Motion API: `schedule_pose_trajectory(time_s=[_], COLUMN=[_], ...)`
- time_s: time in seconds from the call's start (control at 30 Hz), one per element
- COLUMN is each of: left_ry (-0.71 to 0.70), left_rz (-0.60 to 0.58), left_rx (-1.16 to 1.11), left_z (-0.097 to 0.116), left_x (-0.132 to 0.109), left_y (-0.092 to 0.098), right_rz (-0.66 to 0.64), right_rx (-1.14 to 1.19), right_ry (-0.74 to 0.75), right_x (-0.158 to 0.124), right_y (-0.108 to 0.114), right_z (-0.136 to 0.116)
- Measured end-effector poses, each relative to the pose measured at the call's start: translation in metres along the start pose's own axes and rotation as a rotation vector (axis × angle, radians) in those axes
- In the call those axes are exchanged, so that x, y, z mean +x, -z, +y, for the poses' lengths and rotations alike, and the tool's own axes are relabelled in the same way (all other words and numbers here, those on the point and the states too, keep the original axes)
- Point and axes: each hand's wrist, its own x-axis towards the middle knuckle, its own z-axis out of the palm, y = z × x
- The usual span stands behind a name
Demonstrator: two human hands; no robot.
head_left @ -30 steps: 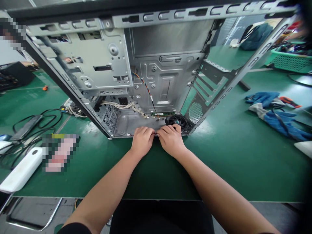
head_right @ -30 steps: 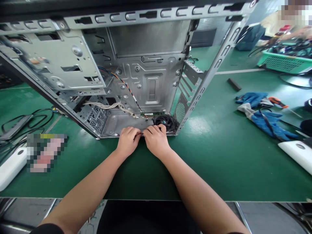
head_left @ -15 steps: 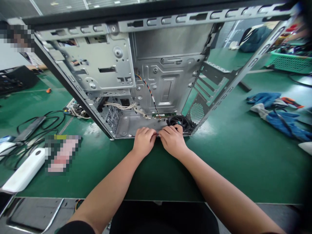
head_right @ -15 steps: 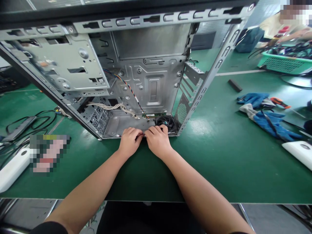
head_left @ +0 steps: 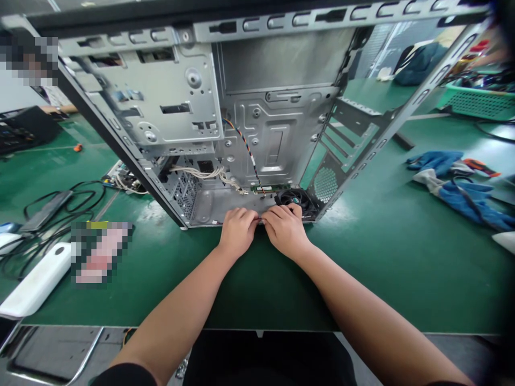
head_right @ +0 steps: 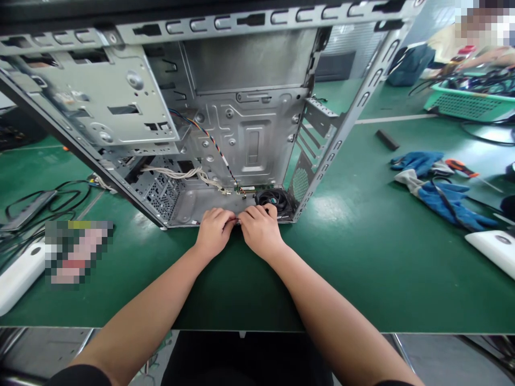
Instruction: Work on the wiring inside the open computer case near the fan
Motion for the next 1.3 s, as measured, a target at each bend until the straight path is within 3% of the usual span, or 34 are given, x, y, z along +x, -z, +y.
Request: schedule_pose_trajectory(time_s=[0.93,1.3], left_ry=[0.065,0.014], left_rz=[-0.011,-0.054], left_rx=[-0.084,0.004], left_z=[0.001,-0.0014], left_x=[0.003,0.0087], left_y=[-0.0024,0.0013], right_rz=[-0.05,-0.038], right_rx=[-0.049,-0.04], right_ry=[-0.02,-0.065], right_x=[0.0034,0.0025], right_y=[0.0028,0.0014], right_z=[-0.0037,-0.0028])
